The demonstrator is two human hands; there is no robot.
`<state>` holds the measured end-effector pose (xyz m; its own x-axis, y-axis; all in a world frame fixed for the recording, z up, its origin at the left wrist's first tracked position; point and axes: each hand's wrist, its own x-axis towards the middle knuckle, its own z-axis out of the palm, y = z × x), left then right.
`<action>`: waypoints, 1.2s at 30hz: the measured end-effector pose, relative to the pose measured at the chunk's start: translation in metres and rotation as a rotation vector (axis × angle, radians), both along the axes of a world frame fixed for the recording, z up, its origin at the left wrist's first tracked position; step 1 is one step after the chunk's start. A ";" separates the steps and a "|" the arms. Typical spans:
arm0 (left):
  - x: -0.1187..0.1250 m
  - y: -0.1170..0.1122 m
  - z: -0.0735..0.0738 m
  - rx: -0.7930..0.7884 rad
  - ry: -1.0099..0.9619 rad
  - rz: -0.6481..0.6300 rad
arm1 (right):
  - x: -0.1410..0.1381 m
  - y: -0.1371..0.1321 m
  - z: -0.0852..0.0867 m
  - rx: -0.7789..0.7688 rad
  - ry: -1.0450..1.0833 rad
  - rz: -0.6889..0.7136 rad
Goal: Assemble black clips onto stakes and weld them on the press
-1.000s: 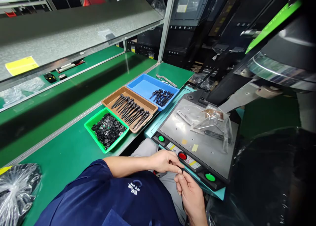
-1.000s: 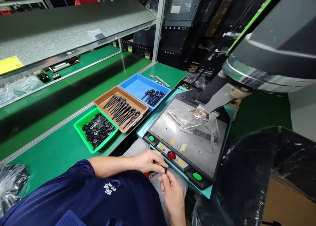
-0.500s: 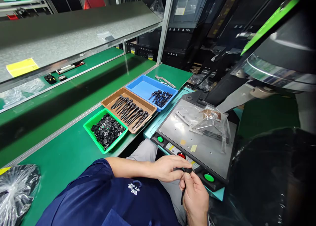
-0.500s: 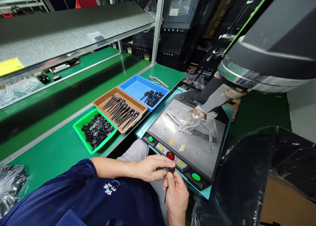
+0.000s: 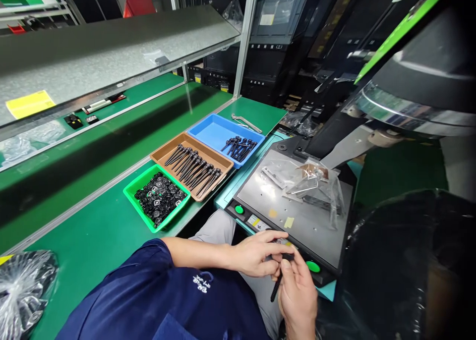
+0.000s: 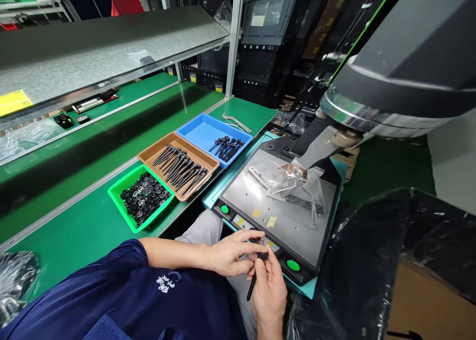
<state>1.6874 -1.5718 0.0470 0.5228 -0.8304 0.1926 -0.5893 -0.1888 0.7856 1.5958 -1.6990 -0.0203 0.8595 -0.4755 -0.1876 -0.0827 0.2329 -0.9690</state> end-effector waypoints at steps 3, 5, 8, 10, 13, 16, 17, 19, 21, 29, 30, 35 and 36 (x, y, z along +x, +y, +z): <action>-0.002 -0.002 -0.003 -0.014 -0.013 -0.027 | -0.002 -0.001 0.006 0.070 -0.041 -0.020; -0.004 -0.002 -0.006 -0.005 -0.003 -0.048 | -0.001 -0.001 0.011 0.138 -0.052 -0.035; -0.008 0.000 -0.013 0.020 0.031 -0.090 | 0.001 -0.002 0.019 0.177 0.000 -0.051; -0.010 0.001 -0.019 -0.005 0.062 -0.093 | 0.004 -0.004 0.021 0.206 0.048 -0.056; -0.011 0.003 -0.029 -0.048 0.126 -0.041 | 0.005 -0.006 0.020 0.264 0.053 -0.080; -0.007 0.005 -0.033 -0.050 0.164 0.031 | 0.005 -0.007 0.014 0.282 0.023 -0.120; -0.005 0.005 -0.033 -0.044 0.174 0.051 | 0.005 -0.008 0.013 0.278 0.019 -0.129; -0.001 0.005 -0.033 -0.027 0.197 0.076 | 0.005 -0.009 0.011 0.277 0.013 -0.153; 0.004 0.004 -0.033 -0.018 0.216 0.087 | 0.005 -0.009 0.011 0.291 0.002 -0.188; 0.046 -0.016 -0.045 -0.080 0.444 0.273 | 0.007 -0.007 0.016 0.395 0.020 -0.188; 0.054 -0.022 -0.047 -0.093 0.529 0.302 | 0.007 -0.007 0.016 0.401 0.027 -0.189; 0.097 -0.057 -0.044 -0.303 0.952 0.452 | 0.009 -0.006 0.023 0.407 -0.033 -0.176; 0.105 -0.064 -0.042 -0.356 1.042 0.491 | 0.009 -0.006 0.025 0.408 -0.049 -0.168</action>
